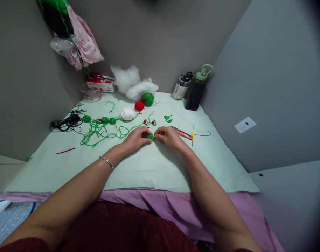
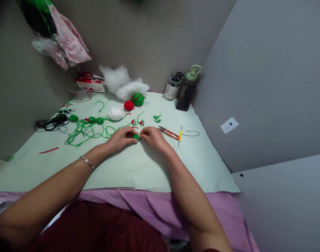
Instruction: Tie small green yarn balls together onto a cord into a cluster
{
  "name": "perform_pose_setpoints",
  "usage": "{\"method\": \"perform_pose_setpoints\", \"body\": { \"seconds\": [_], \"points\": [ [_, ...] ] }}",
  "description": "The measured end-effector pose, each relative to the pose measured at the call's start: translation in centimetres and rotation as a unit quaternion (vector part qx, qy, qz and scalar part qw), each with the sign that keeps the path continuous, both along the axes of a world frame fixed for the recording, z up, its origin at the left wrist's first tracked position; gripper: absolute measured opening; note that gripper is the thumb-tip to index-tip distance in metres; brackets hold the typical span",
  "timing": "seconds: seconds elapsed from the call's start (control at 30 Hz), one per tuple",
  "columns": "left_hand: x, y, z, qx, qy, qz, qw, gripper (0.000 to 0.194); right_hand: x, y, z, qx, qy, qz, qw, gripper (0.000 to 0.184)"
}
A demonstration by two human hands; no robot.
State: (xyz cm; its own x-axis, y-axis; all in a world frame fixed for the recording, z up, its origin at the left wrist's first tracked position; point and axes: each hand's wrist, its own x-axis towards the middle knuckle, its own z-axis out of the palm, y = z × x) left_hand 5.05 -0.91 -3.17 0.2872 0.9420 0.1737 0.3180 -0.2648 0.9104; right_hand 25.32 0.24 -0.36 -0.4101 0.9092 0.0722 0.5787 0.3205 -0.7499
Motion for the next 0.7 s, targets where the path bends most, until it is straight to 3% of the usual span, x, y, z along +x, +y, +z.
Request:
{"method": "perform_pose_setpoints", "body": {
  "seconds": [0.27,0.53,0.6,0.7],
  "points": [
    [-0.4,-0.1,0.0,0.033,0.063,-0.001,0.997,0.020,-1.6,-0.4,-0.4,0.046,0.046,-0.001,0.998,0.009],
    [-0.2,-0.6,0.3,0.031,0.043,0.012,0.999,0.018,-2.4,-0.9,-1.0,0.108,0.020,-0.001,0.994,0.009],
    [0.0,-0.8,0.5,0.029,0.028,0.006,0.999,0.019,-2.7,-1.0,-0.6,0.132,0.055,-0.005,0.990,0.009],
    [0.5,-1.2,0.6,0.011,0.012,-0.018,1.000,0.019,-2.3,-0.8,0.7,0.132,0.207,-0.053,0.968,0.008]
  ]
}}
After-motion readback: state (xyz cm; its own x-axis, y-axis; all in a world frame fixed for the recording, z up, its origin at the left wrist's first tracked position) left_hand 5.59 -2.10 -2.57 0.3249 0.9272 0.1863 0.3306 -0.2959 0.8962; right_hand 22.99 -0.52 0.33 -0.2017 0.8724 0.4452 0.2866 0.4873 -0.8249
